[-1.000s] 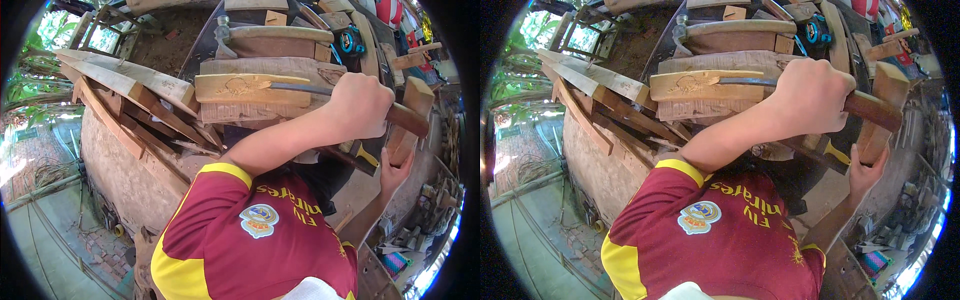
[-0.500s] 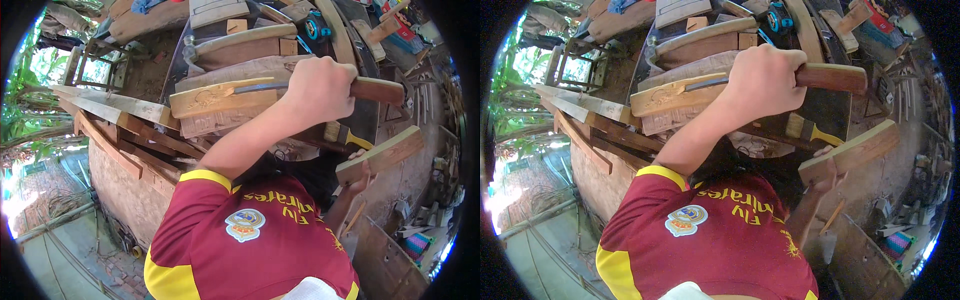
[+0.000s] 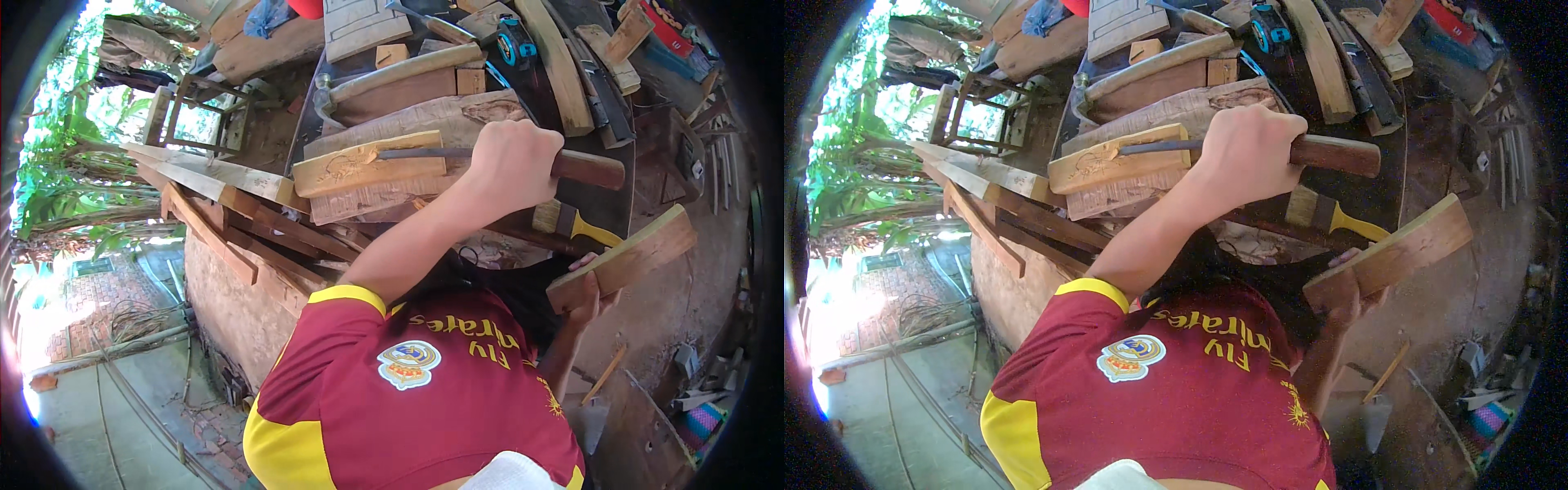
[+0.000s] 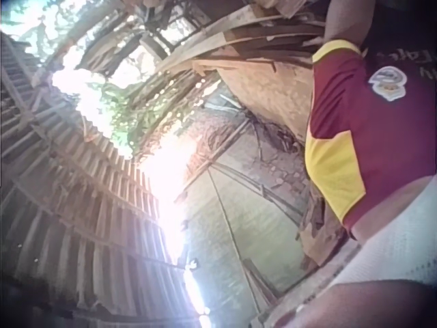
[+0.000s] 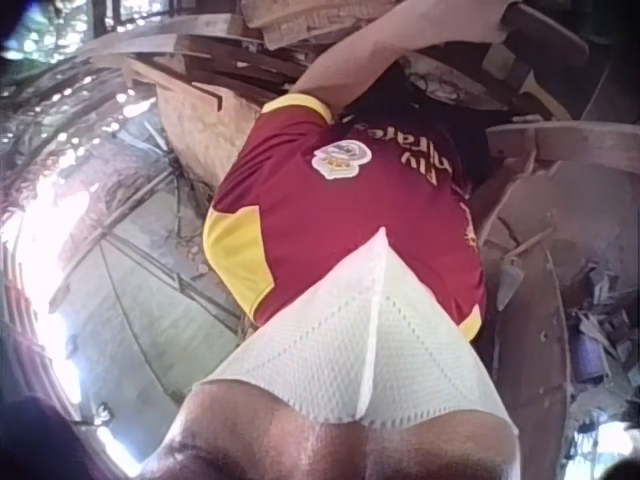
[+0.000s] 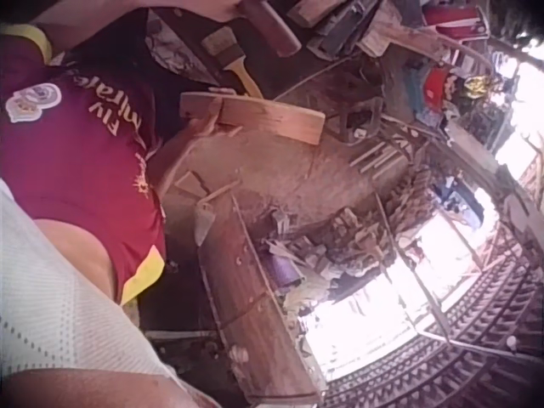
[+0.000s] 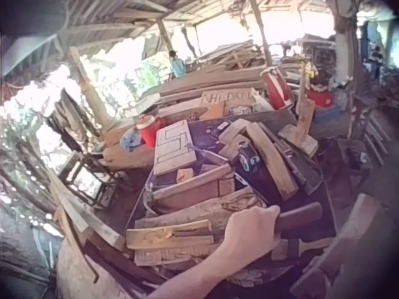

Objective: The person carves a piece of wood using a chisel and a wooden mallet. They repeatedly strike the chisel to shape the wood, then use a brush to clear away wood shavings. Finally, they smooth the carved surface with sandpaper.

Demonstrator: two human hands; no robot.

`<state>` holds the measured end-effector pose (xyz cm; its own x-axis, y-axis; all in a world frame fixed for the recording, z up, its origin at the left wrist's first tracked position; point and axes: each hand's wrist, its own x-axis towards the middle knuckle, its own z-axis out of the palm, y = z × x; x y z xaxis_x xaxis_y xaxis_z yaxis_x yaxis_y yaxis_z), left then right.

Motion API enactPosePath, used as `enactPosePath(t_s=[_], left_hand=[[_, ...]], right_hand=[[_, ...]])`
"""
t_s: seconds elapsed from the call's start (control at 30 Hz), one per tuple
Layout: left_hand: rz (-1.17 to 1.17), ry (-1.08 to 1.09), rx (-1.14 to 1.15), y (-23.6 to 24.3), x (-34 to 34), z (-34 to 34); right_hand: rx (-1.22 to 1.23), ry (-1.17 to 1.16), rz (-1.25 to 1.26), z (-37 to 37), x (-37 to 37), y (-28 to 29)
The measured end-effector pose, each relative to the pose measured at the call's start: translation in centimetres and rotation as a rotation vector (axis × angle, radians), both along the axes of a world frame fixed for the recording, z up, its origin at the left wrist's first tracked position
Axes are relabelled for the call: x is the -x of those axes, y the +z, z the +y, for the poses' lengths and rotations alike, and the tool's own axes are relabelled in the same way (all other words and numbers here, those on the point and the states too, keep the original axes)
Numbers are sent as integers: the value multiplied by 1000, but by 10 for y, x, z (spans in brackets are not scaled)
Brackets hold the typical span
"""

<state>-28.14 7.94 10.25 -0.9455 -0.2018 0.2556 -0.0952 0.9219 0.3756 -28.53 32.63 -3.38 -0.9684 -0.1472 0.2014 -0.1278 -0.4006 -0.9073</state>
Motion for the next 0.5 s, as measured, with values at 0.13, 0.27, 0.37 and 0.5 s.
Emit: enactPosePath(t_s=[0.13,0.27,0.37,0.5], left_hand=[[132,-31,-56,17,-7,-3],[241,13,-55,29,-8,-7],[226,39,-78,33,-9,-10],[249,82,-110,36,-11,-14]], right_hand=[[-27,47,43,4,-1,-3],[-19,60,29,6,-1,-1],[-11,57,18,11,2,5],[-77,-42,147,26,21,26]])
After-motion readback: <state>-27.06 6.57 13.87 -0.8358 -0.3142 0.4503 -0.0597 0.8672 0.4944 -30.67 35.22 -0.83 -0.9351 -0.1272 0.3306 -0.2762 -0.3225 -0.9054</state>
